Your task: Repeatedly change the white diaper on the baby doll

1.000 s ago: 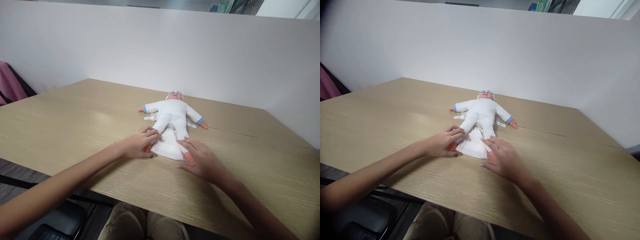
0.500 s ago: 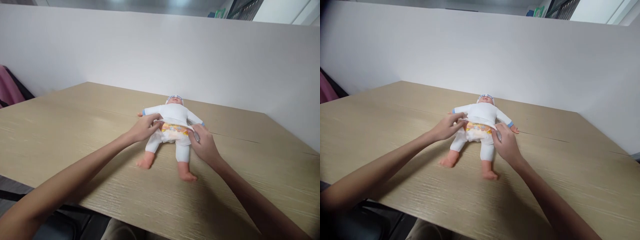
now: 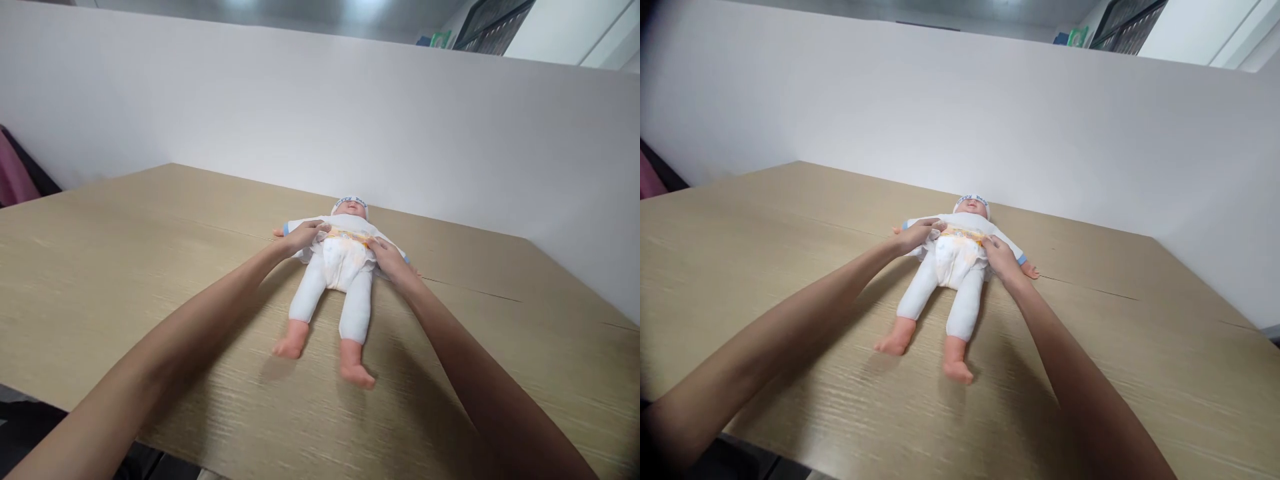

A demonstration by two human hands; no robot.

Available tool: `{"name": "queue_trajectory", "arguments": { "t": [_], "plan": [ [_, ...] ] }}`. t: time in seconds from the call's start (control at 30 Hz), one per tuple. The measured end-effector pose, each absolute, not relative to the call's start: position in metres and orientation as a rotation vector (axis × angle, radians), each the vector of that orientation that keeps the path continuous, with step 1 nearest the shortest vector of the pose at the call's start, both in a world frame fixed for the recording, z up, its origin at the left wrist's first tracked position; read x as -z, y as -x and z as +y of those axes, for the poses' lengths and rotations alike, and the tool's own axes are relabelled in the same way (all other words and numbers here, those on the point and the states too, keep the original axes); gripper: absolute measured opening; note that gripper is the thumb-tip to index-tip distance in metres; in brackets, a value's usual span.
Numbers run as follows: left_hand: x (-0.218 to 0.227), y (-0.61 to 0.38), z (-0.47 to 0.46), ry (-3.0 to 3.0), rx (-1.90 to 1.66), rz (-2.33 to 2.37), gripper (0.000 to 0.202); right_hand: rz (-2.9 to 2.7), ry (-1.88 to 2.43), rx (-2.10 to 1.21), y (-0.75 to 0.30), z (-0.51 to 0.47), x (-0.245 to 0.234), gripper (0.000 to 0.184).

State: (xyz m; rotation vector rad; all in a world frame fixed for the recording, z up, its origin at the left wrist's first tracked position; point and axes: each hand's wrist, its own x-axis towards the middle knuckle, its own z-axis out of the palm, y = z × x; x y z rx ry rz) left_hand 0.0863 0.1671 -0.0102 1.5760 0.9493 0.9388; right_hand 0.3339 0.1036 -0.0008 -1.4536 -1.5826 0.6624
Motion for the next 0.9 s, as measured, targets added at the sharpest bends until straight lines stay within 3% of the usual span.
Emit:
{"name": "queue_trajectory", "arguments": {
  "t": [0.2, 0.47, 0.7, 0.9],
  "plan": [
    [0.016, -0.067, 0.115, -1.449, -0.783, 0.788, 0.047, -1.581, 1.513, -0.768, -0.339, 0.044, -0.002, 0.032],
    [0.012, -0.051, 0.095, -1.227, -0.566, 0.768, 0.05, -1.57, 1.448, -0.965, -0.344, 0.018, 0.004, 0.047],
    [-0.004, -0.038, 0.095, -1.367, -0.575, 0.954, 0.056, -1.557, 1.43, -0.494, -0.371, 0.009, 0.018, 0.054],
    [-0.037, -0.028, 0.094, -1.591, -0.69, 1.114, 0.062, -1.762, 1.537, -0.137, -0.397, -0.022, 0.048, 0.042]
  ]
}}
